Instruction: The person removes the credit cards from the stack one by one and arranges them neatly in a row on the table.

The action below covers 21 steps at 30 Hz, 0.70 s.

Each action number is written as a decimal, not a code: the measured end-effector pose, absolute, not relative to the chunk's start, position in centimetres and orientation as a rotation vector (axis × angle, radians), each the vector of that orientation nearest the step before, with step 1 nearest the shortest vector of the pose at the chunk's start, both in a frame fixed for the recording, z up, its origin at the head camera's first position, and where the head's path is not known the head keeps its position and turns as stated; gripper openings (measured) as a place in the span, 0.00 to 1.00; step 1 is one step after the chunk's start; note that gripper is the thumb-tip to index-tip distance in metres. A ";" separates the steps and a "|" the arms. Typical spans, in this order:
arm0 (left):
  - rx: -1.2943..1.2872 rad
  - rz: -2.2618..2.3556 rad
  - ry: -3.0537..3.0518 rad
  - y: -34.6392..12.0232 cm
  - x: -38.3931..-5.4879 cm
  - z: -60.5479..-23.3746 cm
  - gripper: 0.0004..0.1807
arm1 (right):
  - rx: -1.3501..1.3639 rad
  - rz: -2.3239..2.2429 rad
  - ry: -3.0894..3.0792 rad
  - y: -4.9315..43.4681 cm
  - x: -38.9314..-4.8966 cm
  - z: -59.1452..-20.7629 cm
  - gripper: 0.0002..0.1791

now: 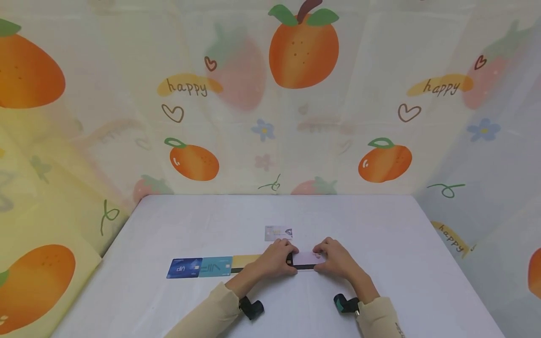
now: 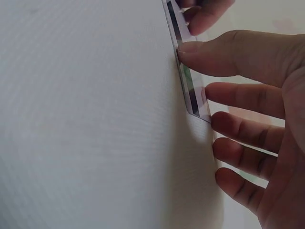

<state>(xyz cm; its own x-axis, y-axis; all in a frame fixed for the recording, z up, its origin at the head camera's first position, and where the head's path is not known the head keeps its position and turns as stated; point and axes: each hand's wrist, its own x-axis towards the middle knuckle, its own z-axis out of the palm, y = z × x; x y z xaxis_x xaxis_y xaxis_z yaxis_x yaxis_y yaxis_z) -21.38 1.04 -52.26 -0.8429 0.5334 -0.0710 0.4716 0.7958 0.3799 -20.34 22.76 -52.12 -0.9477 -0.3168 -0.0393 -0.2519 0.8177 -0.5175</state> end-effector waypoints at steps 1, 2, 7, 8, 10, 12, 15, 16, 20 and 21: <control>0.791 0.528 2.808 1.0 -21.4 -52.3 0.27 | -0.449 -0.798 2.876 22.7 -20.3 -52.1 0.20; 0.788 0.530 2.805 1.1 -21.4 -52.3 0.27 | -0.445 -0.800 2.877 22.7 -20.3 -52.0 0.20; 0.793 0.533 2.803 1.1 -21.4 -52.3 0.26 | -0.425 -0.805 2.877 22.5 -20.3 -51.9 0.19; 0.796 0.531 2.806 1.0 -21.4 -52.3 0.26 | -0.422 -0.802 2.878 22.5 -20.3 -51.9 0.19; 0.801 0.530 2.809 1.0 -21.4 -52.3 0.27 | -0.419 -0.802 2.880 22.4 -20.3 -51.9 0.19; 0.803 0.536 2.809 1.0 -21.4 -52.4 0.27 | -0.423 -0.796 2.882 22.4 -20.2 -51.9 0.19; 0.805 0.549 2.800 0.9 -21.4 -52.4 0.27 | -0.422 -0.796 2.882 22.4 -20.1 -51.9 0.19; 0.815 0.549 2.795 0.8 -21.4 -52.4 0.27 | -0.427 -0.797 2.881 22.4 -20.1 -51.9 0.18; 0.849 0.583 2.765 0.5 -21.8 -52.5 0.28 | -0.415 -0.822 2.862 22.6 -20.3 -52.0 0.16; 0.860 0.595 2.758 0.4 -21.9 -52.5 0.28 | -0.406 -0.834 2.856 22.7 -20.4 -52.0 0.16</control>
<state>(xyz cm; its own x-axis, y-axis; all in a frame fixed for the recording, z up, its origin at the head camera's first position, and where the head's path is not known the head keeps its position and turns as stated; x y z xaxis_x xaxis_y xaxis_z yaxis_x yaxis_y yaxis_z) -21.89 0.40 -52.54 -0.8132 0.5787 -0.0623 0.5016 0.7511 0.4294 -20.42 22.70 -52.01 -0.9541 -0.2940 -0.0566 -0.2173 0.8101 -0.5445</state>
